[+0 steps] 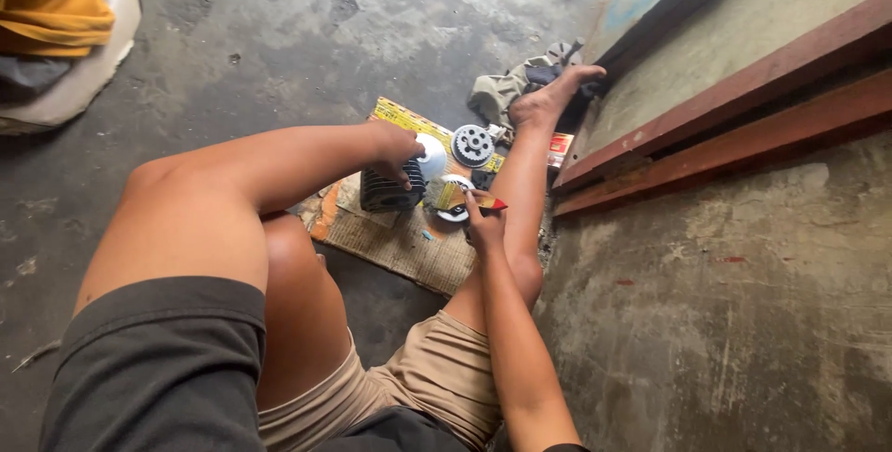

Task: Cleaning a motorcycle engine component with a paintbrush and cleaning solution while sitting on the floor.

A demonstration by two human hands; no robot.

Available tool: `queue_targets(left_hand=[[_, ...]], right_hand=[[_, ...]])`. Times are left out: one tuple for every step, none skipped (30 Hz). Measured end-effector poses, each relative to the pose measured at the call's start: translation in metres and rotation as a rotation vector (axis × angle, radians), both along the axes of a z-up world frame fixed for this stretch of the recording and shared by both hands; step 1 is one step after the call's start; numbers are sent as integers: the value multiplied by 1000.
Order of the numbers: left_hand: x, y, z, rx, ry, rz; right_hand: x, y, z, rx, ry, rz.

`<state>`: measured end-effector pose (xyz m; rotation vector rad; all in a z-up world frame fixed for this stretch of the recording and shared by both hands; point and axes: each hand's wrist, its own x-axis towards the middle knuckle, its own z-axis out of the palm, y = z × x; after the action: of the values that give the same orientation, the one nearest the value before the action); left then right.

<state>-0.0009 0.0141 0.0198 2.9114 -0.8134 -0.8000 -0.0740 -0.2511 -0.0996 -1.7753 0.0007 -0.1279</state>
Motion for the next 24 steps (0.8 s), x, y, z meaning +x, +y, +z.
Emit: queue_targets(left_hand=[[4,-1,-6,-6,-2,-9],[8,-2,-12,-14,3,-35],[11,-5,-19,-21,12,-64],[13,-8,-25,-25,14,-77],[16,-9,-30,-1,8,-98],[20,-10,-35,24,2,-119],[18,-12,-21,21,-5,-127],[16,-14,-7,12,-17,-158],[13,-18,7,7,-26,-192],[19,-18,15,7,-30,-202],[18,-17,19,42,-74,-253],[16,-14,22,77,-119,-304],[7,-13,30,88,-109,-300],[-2,-12,39,63,-64,-308],[-3,-17,49,27,-36,-322],[-2,-14,7,27,-45,-325],[-7,-12,-37,-20,-225,-379],[-12,-9,-82,-66,-406,-430],[-28,-8,-62,-70,-406,-431],[-44,-7,-42,-68,-343,-383],[-56,-8,-20,-64,-286,-342],[-57,-10,-28,-65,-291,-351],[-61,-11,-36,-119,-310,-275],[-65,-11,-45,-172,-328,-197]], right_hand=[[0,0,-5,-6,-2,-9],[1,-1,-10,16,5,-12],[-1,-2,-16,39,17,-18],[-8,0,-11,35,18,-30],[-11,3,-6,59,-12,-27],[-14,7,-1,82,-42,-24],[-18,8,2,78,-50,-31],[-22,9,5,87,-52,-36],[-27,9,7,98,-51,-42],[-20,9,7,98,-56,-53],[-20,8,5,104,-73,-32],[-21,8,2,110,-91,-12],[-25,15,4,123,-83,-8],[-29,22,7,139,-84,2],[-24,20,13,141,-102,6],[-18,21,15,140,-110,4],[-18,21,16,126,-83,25],[-19,22,17,112,-57,47],[-20,21,15,109,-55,45],[-21,19,12,66,-44,59],[-19,17,11,25,-40,65],[-18,18,11,25,-45,56],[-19,19,10,-14,-23,78],[-21,21,9,-53,-1,100]])
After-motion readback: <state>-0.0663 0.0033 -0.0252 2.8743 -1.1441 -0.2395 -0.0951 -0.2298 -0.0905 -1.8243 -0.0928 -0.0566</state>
